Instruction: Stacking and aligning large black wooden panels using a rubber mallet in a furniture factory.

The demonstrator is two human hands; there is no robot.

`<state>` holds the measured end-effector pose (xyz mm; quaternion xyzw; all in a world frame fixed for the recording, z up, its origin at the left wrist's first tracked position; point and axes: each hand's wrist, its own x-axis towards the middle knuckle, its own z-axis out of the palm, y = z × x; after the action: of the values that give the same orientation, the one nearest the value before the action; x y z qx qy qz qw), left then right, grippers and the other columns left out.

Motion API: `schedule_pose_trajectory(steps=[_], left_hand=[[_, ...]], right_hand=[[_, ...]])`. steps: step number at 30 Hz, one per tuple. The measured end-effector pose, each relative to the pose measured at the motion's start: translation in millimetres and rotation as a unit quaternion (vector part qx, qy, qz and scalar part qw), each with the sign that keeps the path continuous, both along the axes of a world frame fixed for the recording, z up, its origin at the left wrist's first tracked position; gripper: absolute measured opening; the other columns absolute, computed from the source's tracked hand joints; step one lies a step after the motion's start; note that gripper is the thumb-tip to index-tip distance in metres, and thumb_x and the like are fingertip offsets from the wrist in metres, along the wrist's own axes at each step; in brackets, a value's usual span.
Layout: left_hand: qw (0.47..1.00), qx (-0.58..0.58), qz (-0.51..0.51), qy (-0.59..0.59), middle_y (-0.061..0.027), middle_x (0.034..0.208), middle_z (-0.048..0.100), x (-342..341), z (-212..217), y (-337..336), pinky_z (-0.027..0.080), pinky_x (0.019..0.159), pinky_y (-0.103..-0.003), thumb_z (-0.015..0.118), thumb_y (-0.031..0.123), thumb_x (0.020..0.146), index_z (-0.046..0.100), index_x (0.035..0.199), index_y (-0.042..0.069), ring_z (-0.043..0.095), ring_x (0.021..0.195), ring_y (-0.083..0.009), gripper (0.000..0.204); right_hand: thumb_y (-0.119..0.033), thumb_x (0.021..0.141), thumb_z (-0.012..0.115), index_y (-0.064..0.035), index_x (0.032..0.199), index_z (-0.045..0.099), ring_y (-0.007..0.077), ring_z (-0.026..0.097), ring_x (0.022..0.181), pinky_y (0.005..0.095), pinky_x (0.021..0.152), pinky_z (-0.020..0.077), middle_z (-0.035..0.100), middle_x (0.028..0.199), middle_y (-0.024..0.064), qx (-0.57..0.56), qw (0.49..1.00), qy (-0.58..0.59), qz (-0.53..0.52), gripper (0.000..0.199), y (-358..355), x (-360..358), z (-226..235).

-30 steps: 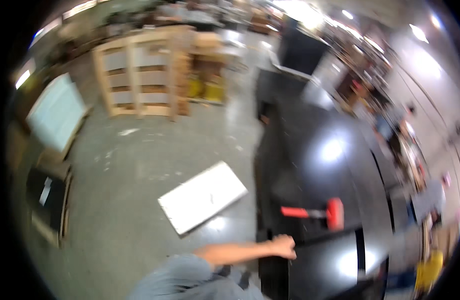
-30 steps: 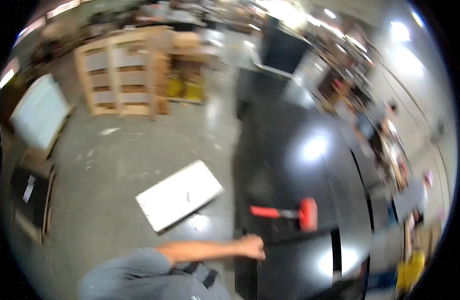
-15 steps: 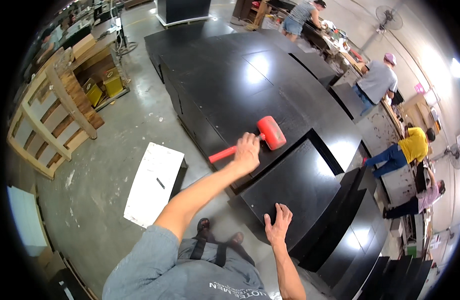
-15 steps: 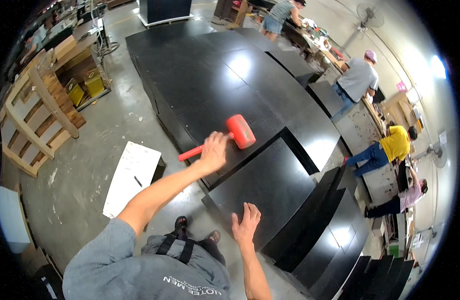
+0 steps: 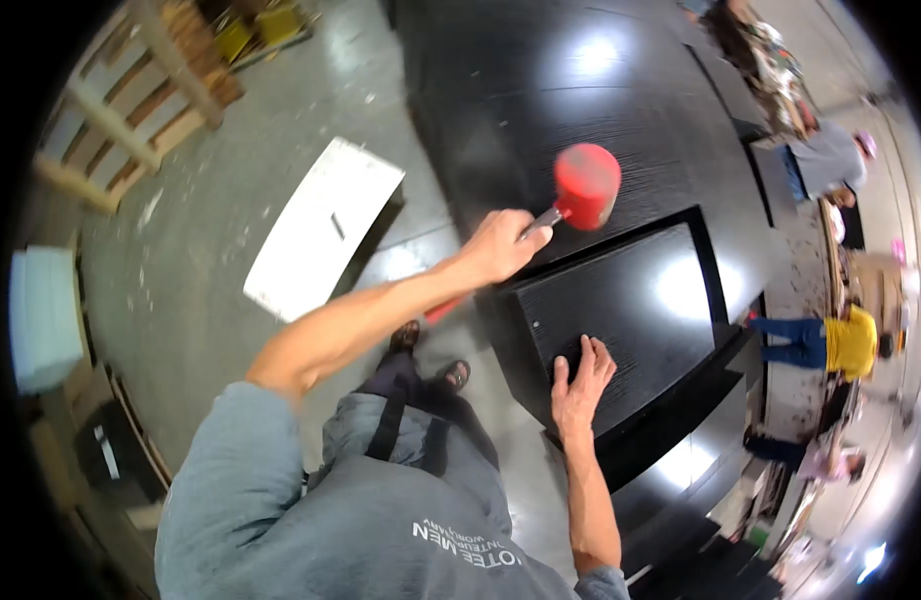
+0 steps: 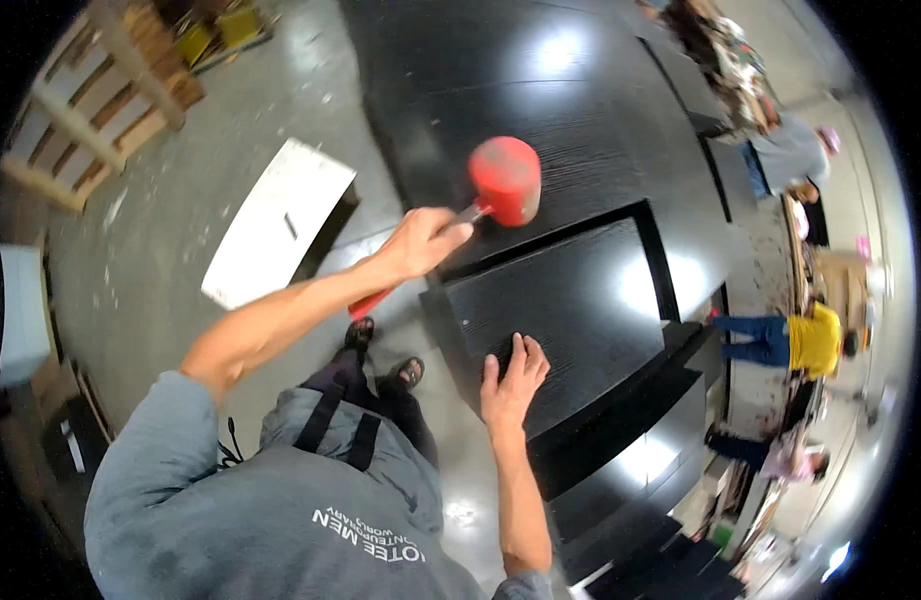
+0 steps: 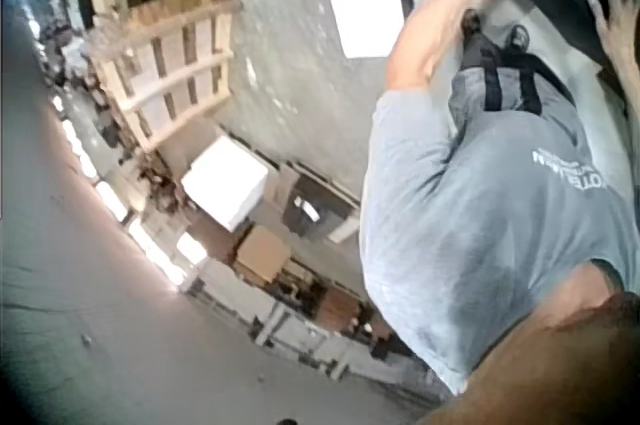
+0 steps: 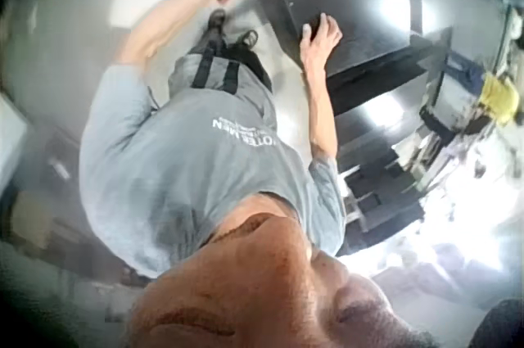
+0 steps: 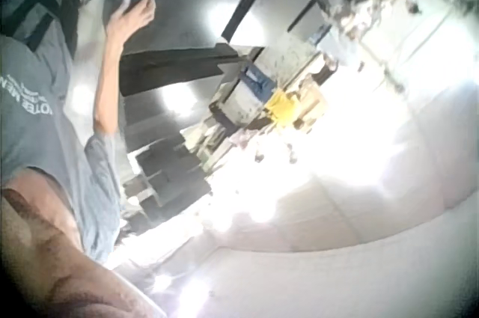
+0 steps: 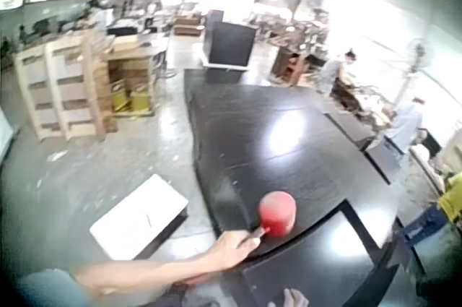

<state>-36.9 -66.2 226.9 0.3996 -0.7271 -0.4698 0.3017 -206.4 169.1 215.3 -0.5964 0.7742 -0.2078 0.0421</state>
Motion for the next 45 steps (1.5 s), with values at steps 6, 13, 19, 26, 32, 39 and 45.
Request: schedule_pose_trajectory(steps=[6,13,19,26,32,39,45], left_hand=[[0.843,0.438,0.197,0.242,0.0006,0.065,0.044,104.6,-32.6,133.5,0.038,0.043,-0.024,0.047,0.039,0.103,0.053,0.1,0.001,0.042,0.048,-0.0071,0.038],[0.723,0.551,0.339,0.245,0.0019,0.066,0.045,144.3,-119.2,212.2,0.04,0.043,-0.024,0.051,0.036,0.101,0.053,0.096,0.003,0.042,0.048,-0.0065,0.033],[0.827,0.518,0.208,0.067,-0.0013,0.065,0.054,174.1,-185.8,179.5,0.043,0.042,-0.028,0.051,0.026,0.099,0.054,0.085,0.003,0.05,0.048,-0.0097,0.027],[0.893,0.441,0.074,-0.038,-0.0074,0.07,0.062,146.4,-244.9,67.7,0.047,0.057,-0.034,0.052,0.021,0.097,0.057,0.09,-0.005,0.059,0.06,-0.0164,0.027],[0.877,0.476,0.063,0.018,-0.0053,0.068,0.056,111.4,-303.5,38.0,0.046,0.05,-0.032,0.051,0.017,0.097,0.058,0.091,-0.007,0.055,0.054,-0.0128,0.026],[0.873,0.483,0.035,0.062,-0.0058,0.064,0.055,82.0,-307.4,22.4,0.044,0.046,-0.033,0.049,0.019,0.096,0.057,0.081,-0.005,0.053,0.049,-0.0145,0.029],[0.89,0.452,-0.019,0.049,-0.0077,0.066,0.059,75.2,-305.7,21.8,0.046,0.049,-0.034,0.051,0.02,0.095,0.061,0.09,-0.007,0.058,0.053,-0.0158,0.029]], right_hand=[[-0.016,0.094,0.059,0.0031,0.134,0.049,0.0392,0.042,0.129,0.0495,0.11,0.0309,0.046,0.137,0.0212,0.015,0.979,0.026,0.202,0.046,-40.9,-20.3,6.5],[-0.028,0.099,0.05,0.0008,0.139,0.046,0.0373,0.037,0.133,0.0498,0.112,0.0266,0.043,0.142,0.0191,0.068,0.962,0.083,0.25,0.049,-74.7,-28.3,-31.6],[-0.033,0.101,0.045,0.0036,0.139,0.046,0.0382,0.038,0.132,0.0506,0.109,0.0281,0.041,0.144,0.0227,0.073,0.956,0.103,0.263,0.053,-80.0,-32.0,-44.5],[-0.037,0.103,0.037,0.0036,0.142,0.041,0.0373,0.035,0.134,0.0498,0.108,0.0302,0.036,0.146,0.0238,0.099,0.952,0.14,0.255,0.056,-84.4,-44.5,-45.3],[-0.04,0.104,0.033,0.0031,0.144,0.037,0.0348,0.033,0.137,0.0488,0.108,0.0303,0.035,0.147,0.0221,0.112,0.951,0.126,0.26,0.059,-79.7,-49.4,-57.6],[-0.04,0.103,0.029,0.0036,0.143,0.035,0.0332,0.031,0.139,0.0484,0.11,0.0295,0.034,0.147,0.0218,0.124,0.946,0.152,0.256,0.059,-78.6,-51.6,-55.5],[-0.05,0.103,0.026,-0.001,0.139,0.043,0.0276,0.037,0.137,0.0475,0.112,0.0309,0.042,0.141,0.0166,0.098,0.955,0.164,0.226,0.063,-78.8,-46.9,-60.0]])
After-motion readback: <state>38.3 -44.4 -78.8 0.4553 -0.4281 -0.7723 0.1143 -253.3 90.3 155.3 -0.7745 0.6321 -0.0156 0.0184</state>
